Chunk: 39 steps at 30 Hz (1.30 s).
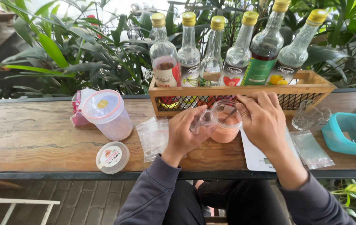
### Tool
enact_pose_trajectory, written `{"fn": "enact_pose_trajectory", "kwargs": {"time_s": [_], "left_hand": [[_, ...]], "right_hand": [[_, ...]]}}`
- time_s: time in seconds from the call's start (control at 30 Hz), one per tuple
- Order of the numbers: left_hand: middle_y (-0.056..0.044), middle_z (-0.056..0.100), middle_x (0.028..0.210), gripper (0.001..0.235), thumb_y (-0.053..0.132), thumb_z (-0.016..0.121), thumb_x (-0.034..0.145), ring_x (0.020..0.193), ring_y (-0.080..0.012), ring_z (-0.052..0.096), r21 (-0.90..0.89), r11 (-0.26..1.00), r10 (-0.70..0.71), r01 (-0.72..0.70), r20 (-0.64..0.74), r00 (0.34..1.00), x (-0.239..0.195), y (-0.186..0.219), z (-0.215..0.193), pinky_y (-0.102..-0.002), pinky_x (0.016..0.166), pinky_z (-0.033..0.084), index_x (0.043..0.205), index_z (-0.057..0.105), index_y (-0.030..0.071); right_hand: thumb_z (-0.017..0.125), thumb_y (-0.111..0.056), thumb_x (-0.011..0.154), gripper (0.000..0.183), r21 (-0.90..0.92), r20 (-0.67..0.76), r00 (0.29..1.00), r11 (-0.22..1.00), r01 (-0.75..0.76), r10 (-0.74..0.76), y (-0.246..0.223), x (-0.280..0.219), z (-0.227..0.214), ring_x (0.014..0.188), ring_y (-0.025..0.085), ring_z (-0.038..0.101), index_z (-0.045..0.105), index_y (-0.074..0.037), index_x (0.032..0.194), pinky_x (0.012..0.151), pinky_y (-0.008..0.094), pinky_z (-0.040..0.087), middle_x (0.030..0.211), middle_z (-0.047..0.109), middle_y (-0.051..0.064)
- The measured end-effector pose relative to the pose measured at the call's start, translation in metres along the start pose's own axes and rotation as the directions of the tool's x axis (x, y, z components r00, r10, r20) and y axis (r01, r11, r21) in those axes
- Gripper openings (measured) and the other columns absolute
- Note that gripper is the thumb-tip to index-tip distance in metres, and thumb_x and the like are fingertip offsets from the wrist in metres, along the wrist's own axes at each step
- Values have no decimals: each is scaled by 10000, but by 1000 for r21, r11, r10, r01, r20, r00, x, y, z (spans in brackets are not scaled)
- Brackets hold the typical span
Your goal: The person prepares beverage ingredients by using a spoon to scoop a pink powder from a plastic cup into small plastic bags, then weighing each bag on a digital scale and placing them into a blue container.
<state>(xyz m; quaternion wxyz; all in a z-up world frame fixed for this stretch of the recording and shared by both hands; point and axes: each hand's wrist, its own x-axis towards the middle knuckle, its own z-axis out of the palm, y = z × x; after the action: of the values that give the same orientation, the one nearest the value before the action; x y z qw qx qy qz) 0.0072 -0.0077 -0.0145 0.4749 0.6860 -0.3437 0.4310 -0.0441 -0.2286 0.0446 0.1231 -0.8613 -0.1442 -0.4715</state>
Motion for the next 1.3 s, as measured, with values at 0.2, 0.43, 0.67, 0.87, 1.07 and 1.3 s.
{"fn": "enact_pose_trajectory", "kwargs": {"time_s": [0.2, 0.43, 0.67, 0.87, 1.07, 1.3], "left_hand": [[-58, 789, 992, 610, 581, 825, 832, 845, -252, 760, 124, 988, 109, -88, -178, 978, -2, 13, 16, -362, 802, 623, 1165, 757, 74], [-76, 702, 764, 443, 392, 905, 795, 637, -282, 715, 12, 997, -72, 77, -230, 970, -19, 51, 28, -337, 596, 585, 1030, 698, 80], [-64, 701, 1089, 307, 197, 809, 883, 998, -186, 676, -466, 766, -329, 442, 306, 893, 15, 97, -3, -306, 889, 547, 1112, 629, 101], [-24, 750, 988, 170, 241, 788, 930, 896, -131, 697, -270, 856, -276, 441, 483, 831, 32, 105, -7, -254, 817, 573, 1045, 778, 116], [-34, 702, 950, 103, 178, 676, 1022, 926, -213, 622, -209, 956, -60, 207, 550, 833, 41, 110, 0, -344, 876, 496, 1022, 682, 75], [-22, 688, 862, 120, 170, 707, 1011, 870, -215, 614, -198, 965, -49, 169, 498, 866, 43, 119, 14, -359, 843, 482, 950, 675, 72]], "right_hand": [[929, -395, 766, 454, 488, 84, 977, 847, -211, 195, -45, -8, -26, 883, 292, 699, 820, -118, 1108, 675, 355, 571, 929, 758, 101], [912, -210, 802, 99, 629, 256, 913, 663, -407, 317, -44, -20, -43, 697, 138, 669, 862, -161, 872, 679, 290, 571, 842, 793, -5], [796, -174, 891, 97, 592, 298, 939, 739, -322, 170, -20, -22, -70, 867, 147, 724, 781, -89, 847, 836, 281, 558, 908, 769, 19], [749, -131, 925, 115, 575, 192, 981, 806, -139, 32, -14, -25, -85, 843, 199, 669, 704, -65, 841, 820, 316, 527, 873, 723, 39], [714, -119, 946, 129, 529, 85, 996, 849, -18, -31, -12, -29, -89, 806, 242, 634, 678, -51, 842, 798, 345, 515, 842, 703, 51], [723, -101, 936, 116, 530, 37, 999, 847, -39, 23, 0, -37, -94, 788, 245, 644, 692, -35, 846, 805, 361, 522, 831, 718, 53]]}}
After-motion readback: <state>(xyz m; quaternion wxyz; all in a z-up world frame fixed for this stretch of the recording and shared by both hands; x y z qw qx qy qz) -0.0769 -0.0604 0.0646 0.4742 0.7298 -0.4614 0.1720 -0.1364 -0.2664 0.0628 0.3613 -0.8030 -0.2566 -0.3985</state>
